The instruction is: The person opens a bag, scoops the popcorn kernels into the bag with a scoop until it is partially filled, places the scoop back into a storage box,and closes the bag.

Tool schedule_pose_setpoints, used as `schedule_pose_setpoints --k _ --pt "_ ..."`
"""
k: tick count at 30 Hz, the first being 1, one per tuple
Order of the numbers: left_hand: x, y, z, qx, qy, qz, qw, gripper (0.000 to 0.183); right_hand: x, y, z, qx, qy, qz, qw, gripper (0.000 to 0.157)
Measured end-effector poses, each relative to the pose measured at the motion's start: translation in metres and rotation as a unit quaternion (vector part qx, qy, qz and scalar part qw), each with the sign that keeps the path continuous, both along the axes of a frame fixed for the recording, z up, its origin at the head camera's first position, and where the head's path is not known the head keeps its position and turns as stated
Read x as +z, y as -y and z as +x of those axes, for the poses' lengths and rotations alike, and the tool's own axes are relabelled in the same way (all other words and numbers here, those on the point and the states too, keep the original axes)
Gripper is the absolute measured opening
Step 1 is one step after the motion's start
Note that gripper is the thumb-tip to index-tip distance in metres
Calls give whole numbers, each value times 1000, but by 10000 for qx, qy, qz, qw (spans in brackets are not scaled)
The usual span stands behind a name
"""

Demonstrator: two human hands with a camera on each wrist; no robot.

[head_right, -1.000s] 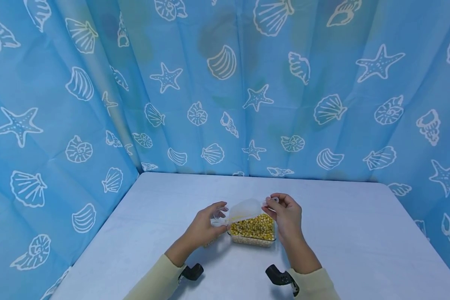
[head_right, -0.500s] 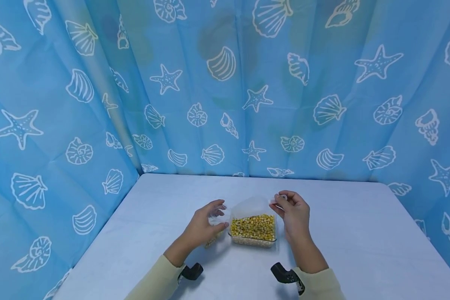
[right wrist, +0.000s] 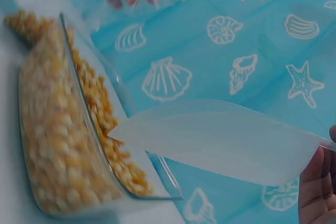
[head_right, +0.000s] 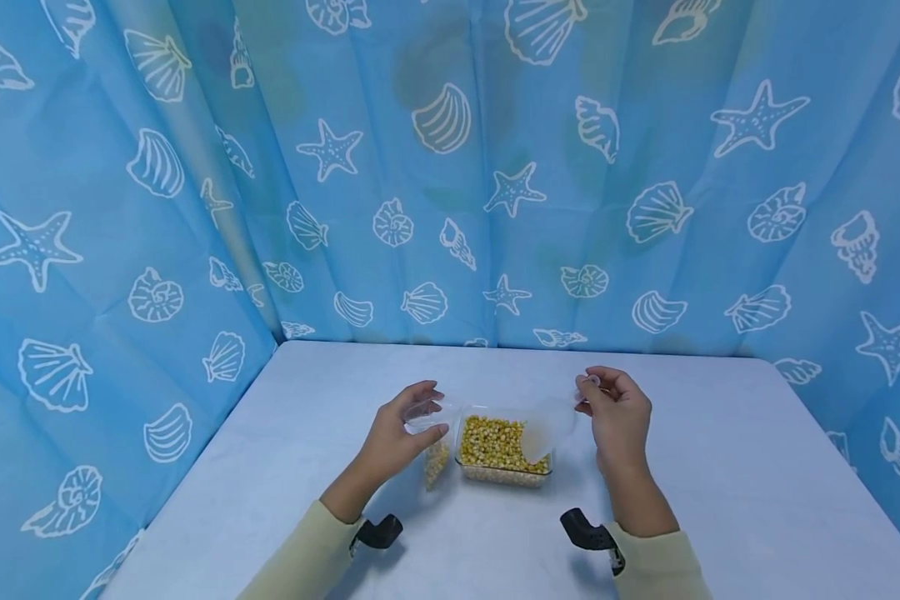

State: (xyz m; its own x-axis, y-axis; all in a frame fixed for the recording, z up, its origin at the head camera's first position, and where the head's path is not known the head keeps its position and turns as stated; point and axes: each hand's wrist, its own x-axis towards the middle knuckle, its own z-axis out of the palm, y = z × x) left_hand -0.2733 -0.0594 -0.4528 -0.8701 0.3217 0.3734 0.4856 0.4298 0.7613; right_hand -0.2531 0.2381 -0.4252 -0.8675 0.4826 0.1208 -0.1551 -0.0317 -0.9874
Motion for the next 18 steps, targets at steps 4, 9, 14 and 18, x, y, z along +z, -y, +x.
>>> schedule_pose_setpoints --k 4,9,14,18 --pt "-2 0 1 -122 164 -52 9998 66 5 5 6 -371 48 1678 9851 22" --pt "-4 0 1 -290 371 28 9989 75 8 16 13 -721 -715 3399 9350 16" --pt "-7 0 0 -430 700 44 9966 86 4 25 13 -693 -1346 4105 8992 11" --pt "-7 -1 -1 -413 825 -7 9957 92 -1 26 12 -623 -1094 4185 8995 10"
